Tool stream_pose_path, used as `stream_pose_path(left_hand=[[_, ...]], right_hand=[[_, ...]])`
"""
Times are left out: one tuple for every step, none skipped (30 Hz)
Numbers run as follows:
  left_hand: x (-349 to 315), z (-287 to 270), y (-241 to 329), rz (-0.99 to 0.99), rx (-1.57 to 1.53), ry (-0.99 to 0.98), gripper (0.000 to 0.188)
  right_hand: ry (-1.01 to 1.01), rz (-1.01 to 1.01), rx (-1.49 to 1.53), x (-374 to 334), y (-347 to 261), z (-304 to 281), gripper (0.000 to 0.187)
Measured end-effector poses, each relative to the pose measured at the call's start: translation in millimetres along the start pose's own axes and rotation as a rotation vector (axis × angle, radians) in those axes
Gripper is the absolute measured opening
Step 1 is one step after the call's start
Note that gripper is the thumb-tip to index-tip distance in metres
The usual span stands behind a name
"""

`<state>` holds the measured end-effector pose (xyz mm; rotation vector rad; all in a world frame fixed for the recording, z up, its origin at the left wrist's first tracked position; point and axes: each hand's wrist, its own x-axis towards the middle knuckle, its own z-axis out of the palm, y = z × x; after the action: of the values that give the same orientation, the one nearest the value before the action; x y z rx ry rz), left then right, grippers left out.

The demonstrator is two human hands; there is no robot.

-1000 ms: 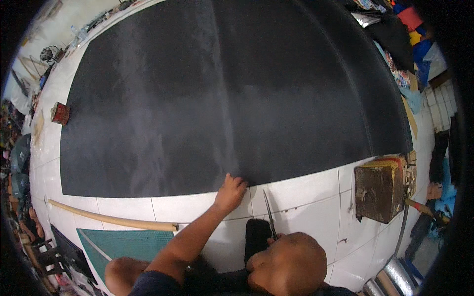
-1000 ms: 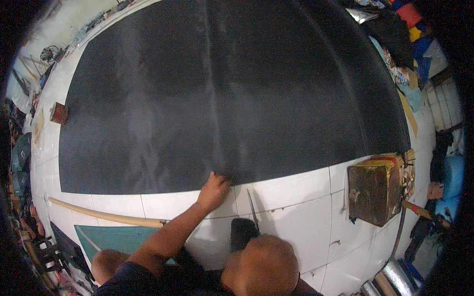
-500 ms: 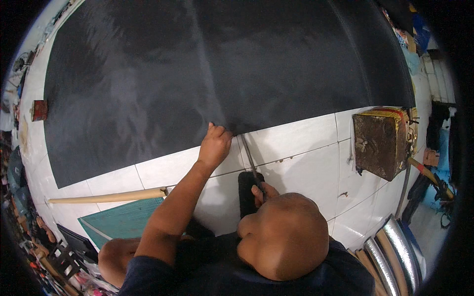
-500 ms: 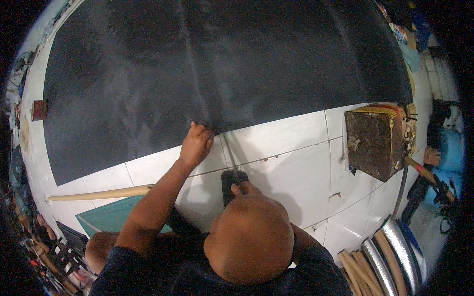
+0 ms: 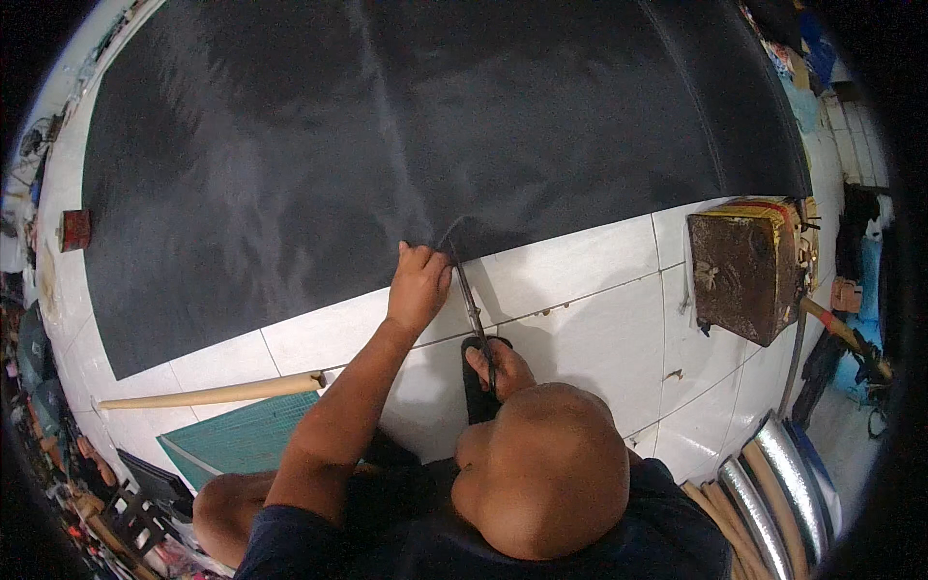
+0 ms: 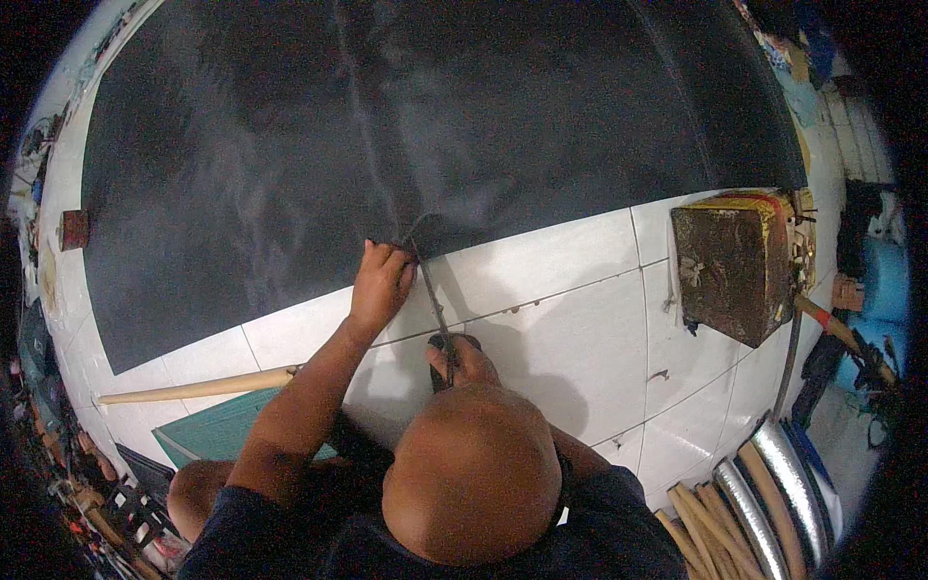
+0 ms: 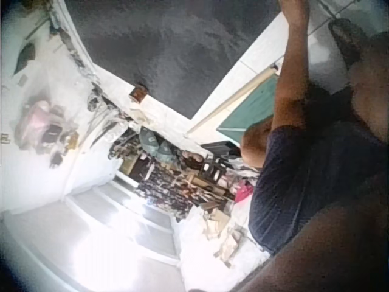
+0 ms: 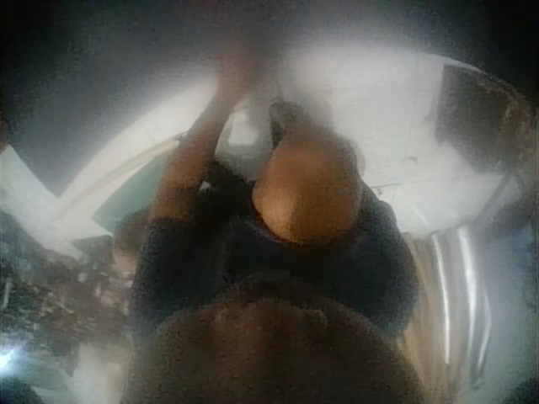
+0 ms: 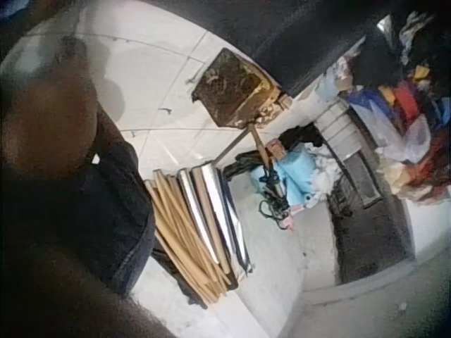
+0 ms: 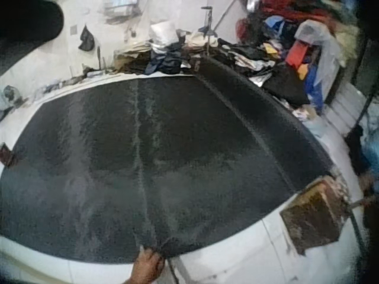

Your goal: The person lays out a large black fabric sheet on the floor, uses a wooden stick to measure and mark a line, and then cuts the fabric along the line with scissors. The process is repeated to cut another section of the fabric.

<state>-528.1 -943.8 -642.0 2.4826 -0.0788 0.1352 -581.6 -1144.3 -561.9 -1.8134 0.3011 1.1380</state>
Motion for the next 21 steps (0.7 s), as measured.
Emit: stream_pose_path(left_hand=[[0, 1, 0, 0.001, -0.002, 0.012, 0.011], [0, 3, 1, 0.001, -0.004, 0.024, 0.01], [0, 4, 0, 0.001, -0.007, 0.036, 0.009], [0, 5, 0, 0.002, -0.01, 0.039, 0.008], [0, 6, 1, 0.002, -0.014, 0.042, 0.007], [0, 7, 1, 0.002, -0.019, 0.046, 0.006], [1, 7, 1, 0.001, -0.013, 0.036, 0.005], [2, 7, 2, -0.001, -0.008, 0.027, 0.005], [2, 7, 3, -0.003, -0.003, 0.018, 0.004], [1, 7, 1, -0.007, -0.005, 0.02, 0.004], [1, 7, 0, -0.012, -0.008, 0.021, 0.003], [0, 7, -2, -0.017, -0.01, 0.023, 0.003], [0, 6, 0, -0.023, -0.021, 0.019, 0.003], [1, 6, 2, -0.03, -0.032, 0.014, 0.003], [1, 6, 3, -0.037, -0.042, 0.01, 0.003], [1, 6, 2, -0.034, -0.046, 0.02, 0.003], [1, 7, 1, -0.032, -0.05, 0.03, 0.004], [1, 7, 0, -0.029, -0.054, 0.039, 0.004], [1, 7, 0, -0.031, -0.06, 0.036, 0.004], [1, 6, 0, -0.033, -0.065, 0.033, 0.004], [0, 5, 0, -0.035, -0.071, 0.03, 0.005]], right_hand=[[0.004, -0.024, -0.005, 1, 2, 1, 0.053], [0.007, -0.049, -0.009, 2, 3, 2, 0.053], [-0.008, -0.06, 0.004, 5, 4, 3, 0.053], [-0.022, -0.07, 0.017, 6, 5, 3, 0.052], [-0.037, -0.081, 0.029, 8, 7, 3, 0.052], [-0.032, -0.077, 0.001, 10, 8, 4, 0.052], [-0.026, -0.076, -0.024, 11, 9, 4, 0.053], [-0.02, -0.074, -0.049, 13, 10, 4, 0.053], [-0.025, -0.064, -0.052, 15, 11, 4, 0.054], [-0.037, -0.059, -0.053, 18, 11, 5, 0.055], [-0.047, -0.054, -0.053, 21, 11, 6, 0.056], [-0.027, -0.057, -0.057, 22, 11, 8, 0.056], [-0.005, -0.054, -0.066, 22, 10, 10, 0.057], [0.017, -0.052, -0.074, 22, 9, 12, 0.058], [0.019, -0.031, -0.076, 23, 10, 13, 0.058], [0.019, -0.012, -0.08, 25, 11, 14, 0.058], [0.019, 0.008, -0.085, 26, 14, 15, 0.058], [0.059, -0.027, -0.085, 28, 19, 17, 0.054], [0.1, -0.062, -0.086, 29, 24, 20, 0.052], [0.141, -0.097, -0.086, 30, 29, 22, 0.05], [0.146, -0.098, -0.086, 31, 33, 23, 0.05]])
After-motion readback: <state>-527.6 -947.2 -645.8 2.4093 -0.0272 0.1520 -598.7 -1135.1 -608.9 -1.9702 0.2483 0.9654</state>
